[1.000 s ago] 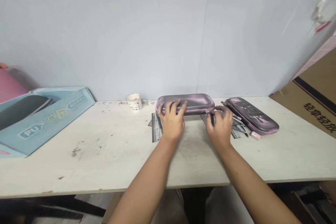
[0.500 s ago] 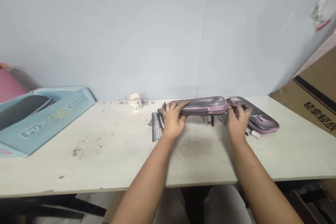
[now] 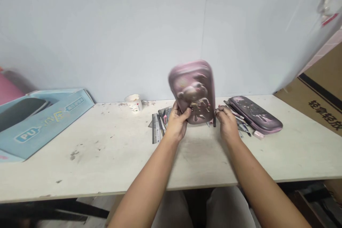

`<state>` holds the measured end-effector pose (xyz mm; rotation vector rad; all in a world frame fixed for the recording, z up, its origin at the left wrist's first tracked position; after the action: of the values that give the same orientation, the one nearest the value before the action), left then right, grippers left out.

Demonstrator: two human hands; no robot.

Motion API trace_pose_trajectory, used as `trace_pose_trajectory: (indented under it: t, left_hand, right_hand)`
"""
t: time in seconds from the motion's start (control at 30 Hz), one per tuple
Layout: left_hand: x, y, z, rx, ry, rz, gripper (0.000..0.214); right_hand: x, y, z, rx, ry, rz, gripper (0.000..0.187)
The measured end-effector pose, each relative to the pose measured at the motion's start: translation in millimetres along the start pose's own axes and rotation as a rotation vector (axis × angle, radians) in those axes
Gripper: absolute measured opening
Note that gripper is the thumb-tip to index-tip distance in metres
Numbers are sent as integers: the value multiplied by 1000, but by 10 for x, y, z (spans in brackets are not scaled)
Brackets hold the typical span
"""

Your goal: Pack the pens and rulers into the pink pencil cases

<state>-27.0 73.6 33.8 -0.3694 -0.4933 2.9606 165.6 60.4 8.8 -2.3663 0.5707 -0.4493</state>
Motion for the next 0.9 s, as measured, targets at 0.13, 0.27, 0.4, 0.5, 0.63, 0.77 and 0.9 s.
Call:
trace_pose_trajectory:
  t: [0.13, 0.27, 0.4, 0.5, 0.63, 0.77, 0.9]
  left_hand:
    - [72, -21, -218, 218, 169, -23, 48]
    - [182, -23, -369, 362, 123, -40, 44]
    - [285, -46, -287, 332, 121, 43, 39]
    - [289, -47, -205, 309, 259, 65, 40]
    - [296, -34, -198, 324, 470, 104, 33]
    - [265, 7, -325, 430, 678, 164, 14]
    - [200, 65, -440, 566, 706, 170, 9]
  right_hand:
    - [25, 7, 20, -110, -94, 23, 13]
    - [159, -105, -58, -54, 67, 50, 13]
    - [199, -320, -359, 118, 243, -36, 12]
    - [224, -450, -447, 80, 169, -41, 11]
    - [-63, -318, -290, -220, -291, -122, 9]
    - [-665, 235, -164, -686, -781, -218, 7]
    - [-944, 487, -230, -783, -917, -312, 12]
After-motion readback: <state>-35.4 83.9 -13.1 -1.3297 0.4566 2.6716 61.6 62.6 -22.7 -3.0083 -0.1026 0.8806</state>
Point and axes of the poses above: each hand's wrist, its own y-axis away from the middle knuckle, its own x-axis out of the back of the hand, z = x × y, the point moved 9 cm from there along -y, towards the middle knuckle, and after that the axes turned 7 degrees about x, right-handed, at the moved point
